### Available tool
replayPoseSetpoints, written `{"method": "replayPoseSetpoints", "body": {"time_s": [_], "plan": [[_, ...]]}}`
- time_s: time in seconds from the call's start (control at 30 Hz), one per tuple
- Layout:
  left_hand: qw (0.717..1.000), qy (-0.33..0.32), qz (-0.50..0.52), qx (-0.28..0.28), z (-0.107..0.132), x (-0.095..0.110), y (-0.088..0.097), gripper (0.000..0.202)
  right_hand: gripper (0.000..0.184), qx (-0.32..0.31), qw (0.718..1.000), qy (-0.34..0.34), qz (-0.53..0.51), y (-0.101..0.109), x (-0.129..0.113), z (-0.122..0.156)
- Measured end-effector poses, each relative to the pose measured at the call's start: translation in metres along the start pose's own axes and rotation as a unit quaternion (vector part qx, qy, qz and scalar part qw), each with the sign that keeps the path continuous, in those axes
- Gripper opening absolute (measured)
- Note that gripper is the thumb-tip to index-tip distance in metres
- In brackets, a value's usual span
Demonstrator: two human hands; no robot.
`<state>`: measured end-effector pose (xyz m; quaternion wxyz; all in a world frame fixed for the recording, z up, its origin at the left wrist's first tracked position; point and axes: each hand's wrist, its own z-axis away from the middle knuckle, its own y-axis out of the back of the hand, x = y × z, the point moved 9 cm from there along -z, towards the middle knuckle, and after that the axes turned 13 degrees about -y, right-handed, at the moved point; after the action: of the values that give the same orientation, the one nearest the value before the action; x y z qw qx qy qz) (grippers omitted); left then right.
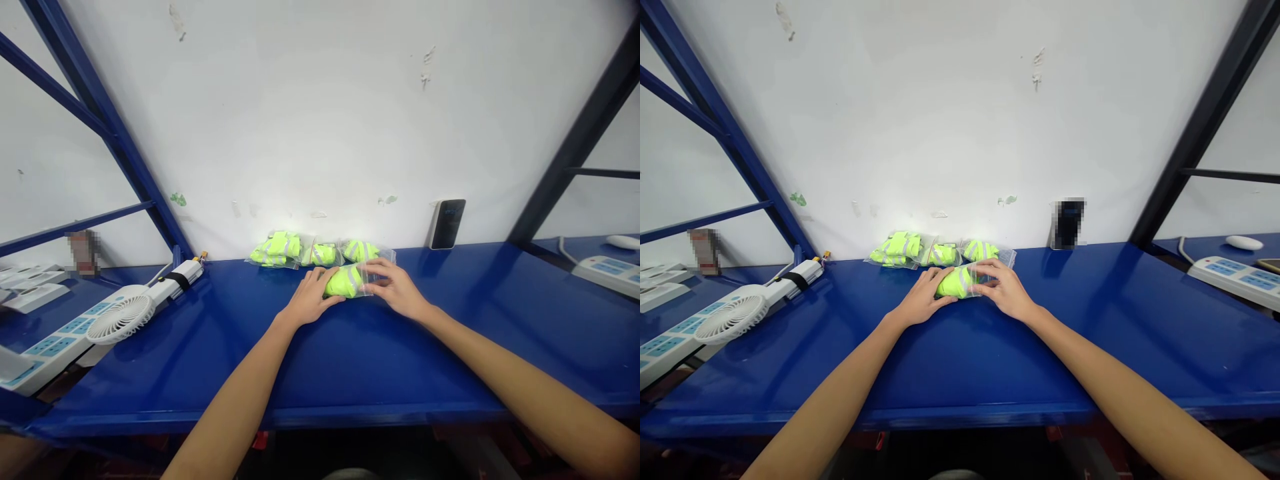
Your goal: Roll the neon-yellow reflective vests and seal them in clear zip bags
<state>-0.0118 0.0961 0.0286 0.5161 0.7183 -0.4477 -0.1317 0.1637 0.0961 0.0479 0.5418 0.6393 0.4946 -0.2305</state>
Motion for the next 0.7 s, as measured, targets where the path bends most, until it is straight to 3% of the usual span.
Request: {"method": "replayPoseSetpoints", "body": {"time_s": [0.4, 0.57, 0.7], "plan": [[1.000, 0.004, 0.004, 0.006, -0.001, -0.001, 0.001, 0.069, 0.031, 0.054, 0.991, 0.084, 0.092, 0.005, -0.018, 0.008], [1.000, 0.004, 0.005, 0.005, -0.001, -0.001, 0.001, 0.070, 0.034, 0.082, 0.995, 0.028, 0.044, 0.006, -0.002, 0.004], [1.000, 0.002, 0.004, 0.005, 0.000, 0.000, 0.001, 0.068, 0.036, 0.064, 0.998, 0.006, 0.021, 0.001, 0.008, 0.002]]}}
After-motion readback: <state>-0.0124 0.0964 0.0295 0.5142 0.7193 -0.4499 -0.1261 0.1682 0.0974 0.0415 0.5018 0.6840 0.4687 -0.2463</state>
